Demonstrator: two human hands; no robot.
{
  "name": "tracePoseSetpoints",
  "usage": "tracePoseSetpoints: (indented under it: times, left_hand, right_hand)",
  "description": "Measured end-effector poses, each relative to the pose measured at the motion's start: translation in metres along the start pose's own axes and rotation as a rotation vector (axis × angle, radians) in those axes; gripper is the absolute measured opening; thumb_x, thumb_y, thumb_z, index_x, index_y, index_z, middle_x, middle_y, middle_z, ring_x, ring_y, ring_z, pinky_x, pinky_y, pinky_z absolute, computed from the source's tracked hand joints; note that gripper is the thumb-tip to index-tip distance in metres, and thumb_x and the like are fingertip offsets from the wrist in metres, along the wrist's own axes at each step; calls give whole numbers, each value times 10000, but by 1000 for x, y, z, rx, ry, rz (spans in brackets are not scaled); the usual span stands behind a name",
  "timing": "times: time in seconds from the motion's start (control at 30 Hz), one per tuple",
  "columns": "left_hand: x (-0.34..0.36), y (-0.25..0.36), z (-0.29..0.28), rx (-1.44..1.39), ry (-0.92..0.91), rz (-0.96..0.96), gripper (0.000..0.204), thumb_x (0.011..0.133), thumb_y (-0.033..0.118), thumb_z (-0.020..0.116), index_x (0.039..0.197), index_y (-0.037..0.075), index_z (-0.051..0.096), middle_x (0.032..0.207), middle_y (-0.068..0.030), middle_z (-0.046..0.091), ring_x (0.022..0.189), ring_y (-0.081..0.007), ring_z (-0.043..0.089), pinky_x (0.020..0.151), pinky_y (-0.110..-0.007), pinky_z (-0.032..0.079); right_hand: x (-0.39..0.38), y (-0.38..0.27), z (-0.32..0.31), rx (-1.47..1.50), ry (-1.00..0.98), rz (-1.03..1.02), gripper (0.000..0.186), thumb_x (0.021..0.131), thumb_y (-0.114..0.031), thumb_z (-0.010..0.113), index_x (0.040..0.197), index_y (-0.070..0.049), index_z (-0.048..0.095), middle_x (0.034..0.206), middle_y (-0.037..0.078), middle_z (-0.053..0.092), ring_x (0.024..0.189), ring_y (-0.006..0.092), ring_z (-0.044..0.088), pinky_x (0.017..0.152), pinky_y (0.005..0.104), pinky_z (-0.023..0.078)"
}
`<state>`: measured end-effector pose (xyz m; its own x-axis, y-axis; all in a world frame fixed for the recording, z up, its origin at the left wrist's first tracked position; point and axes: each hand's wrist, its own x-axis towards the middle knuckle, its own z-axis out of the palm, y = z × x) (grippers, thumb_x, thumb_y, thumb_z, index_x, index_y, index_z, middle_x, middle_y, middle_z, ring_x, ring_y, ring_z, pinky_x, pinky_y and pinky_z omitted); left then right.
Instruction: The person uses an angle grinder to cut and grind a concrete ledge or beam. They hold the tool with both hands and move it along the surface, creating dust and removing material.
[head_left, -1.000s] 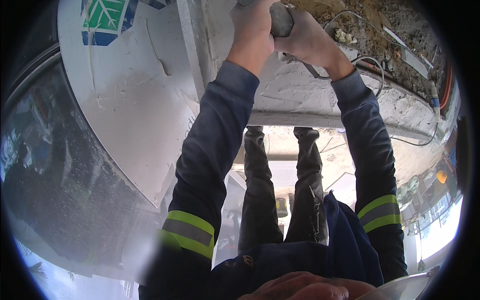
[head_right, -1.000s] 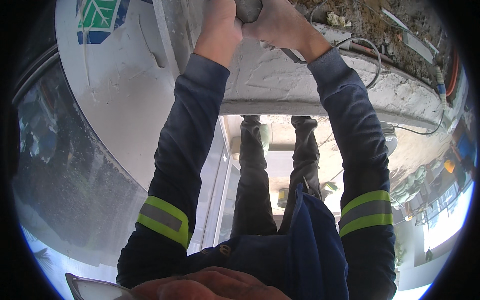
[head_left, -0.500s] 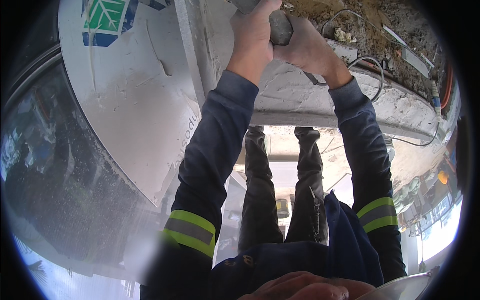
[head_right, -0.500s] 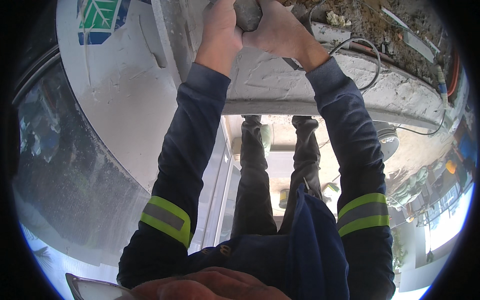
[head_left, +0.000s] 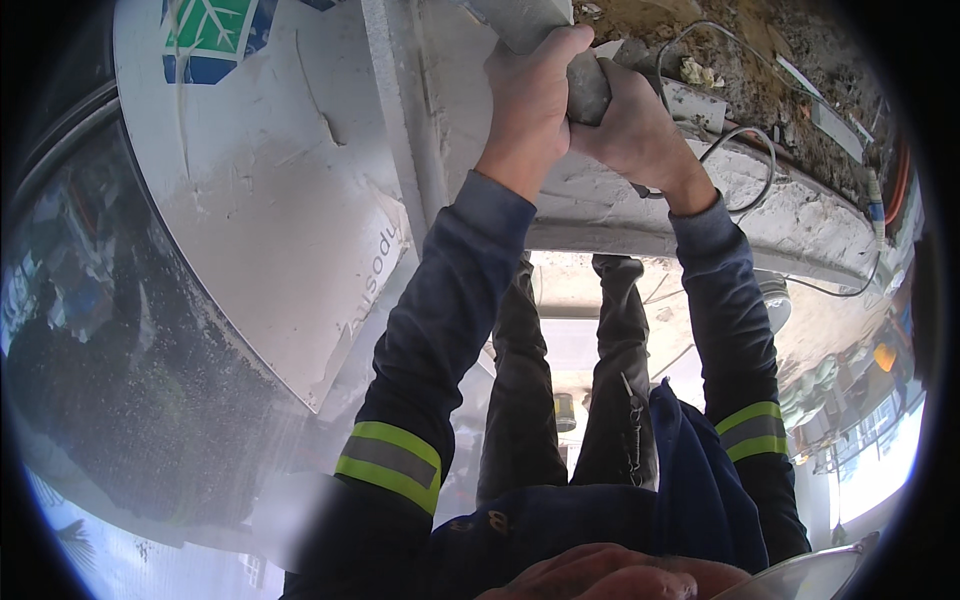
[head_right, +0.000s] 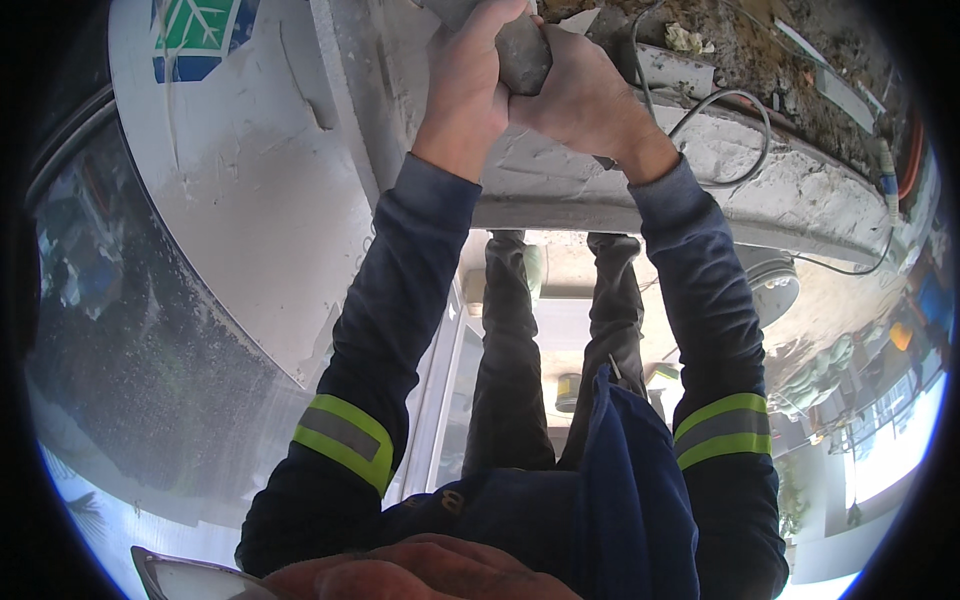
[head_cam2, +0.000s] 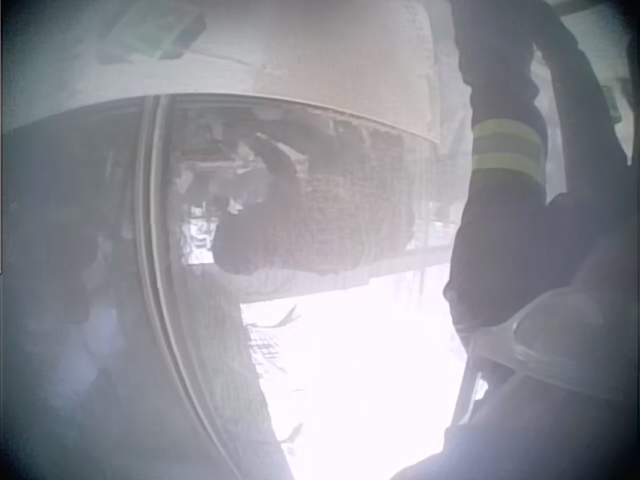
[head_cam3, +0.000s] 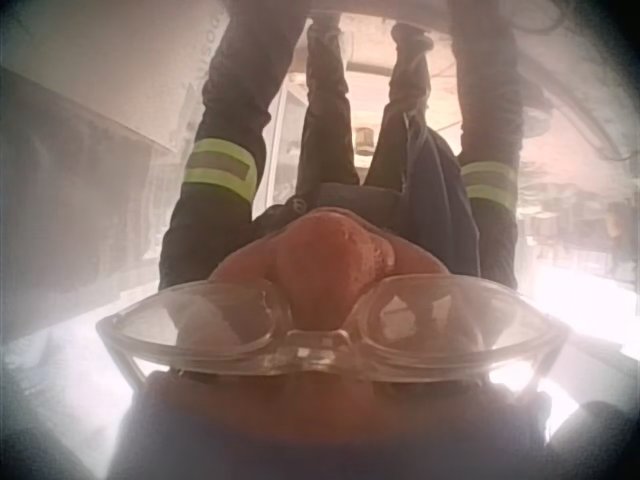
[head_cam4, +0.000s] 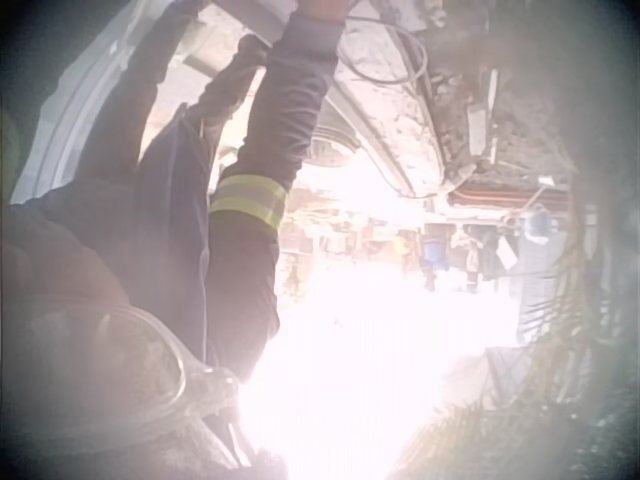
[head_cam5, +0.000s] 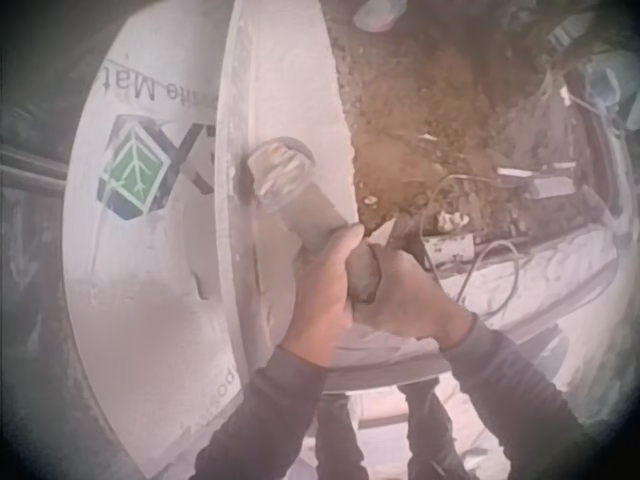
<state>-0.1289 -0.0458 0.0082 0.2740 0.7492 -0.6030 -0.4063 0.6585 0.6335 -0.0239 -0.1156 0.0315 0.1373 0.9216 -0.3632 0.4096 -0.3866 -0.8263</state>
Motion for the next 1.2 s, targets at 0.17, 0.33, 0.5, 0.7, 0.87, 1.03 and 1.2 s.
tracePoseSetpoints:
  times: [0.17,0.33,0.5,0.7,0.87,1.03,1.2]
  left_hand:
    - [6,13,7,43,-37,-33,199,886,130,749,1049,29,696,991,-28,663,916,-155,656,805,-327,528]
    - [23,17,5,40,-86,-34,190,881,136,752,1035,39,695,965,-21,657,908,-152,650,798,-327,525]
    - [54,19,3,63,-36,-34,184,873,157,762,1018,68,692,939,-16,654,877,-157,650,772,-330,528]
    - [52,28,5,92,-20,-99,181,876,141,760,1028,67,695,970,-18,664,880,-166,658,770,-338,537]
    - [26,12,4,48,-65,-36,203,890,121,755,1067,38,702,1008,-35,680,923,-173,671,801,-345,546]
    - [7,2,-9,38,-66,-60,212,890,113,762,1069,18,697,1013,-42,679,931,-175,671,811,-341,546]
    - [-5,-6,-11,78,-12,-55,224,893,125,763,1074,15,691,1002,-45,673,923,-175,665,803,-342,542]
  right_hand:
    - [13,4,-5,53,-59,1,537,737,-248,857,1082,102,639,854,192,707,739,256,683,682,407,549]
    - [26,2,-7,-19,-45,-28,506,737,-241,859,1035,107,645,776,146,689,655,194,657,599,379,534]
    - [43,-29,-10,191,-40,116,473,763,-227,831,1040,110,650,789,136,690,668,175,672,556,360,541]
    - [42,-47,-21,154,-103,228,446,787,-201,811,1080,94,647,839,149,707,698,189,698,562,364,554]
    - [27,8,-4,-1,-1,-95,539,747,-266,847,1076,104,636,838,180,700,740,241,679,682,398,545]
    - [-3,2,4,-53,24,26,590,731,-251,859,1142,97,618,907,212,707,804,293,692,737,415,546]
    - [-12,5,7,28,-7,-11,637,716,-225,841,1181,135,595,916,253,723,842,361,737,757,429,581]
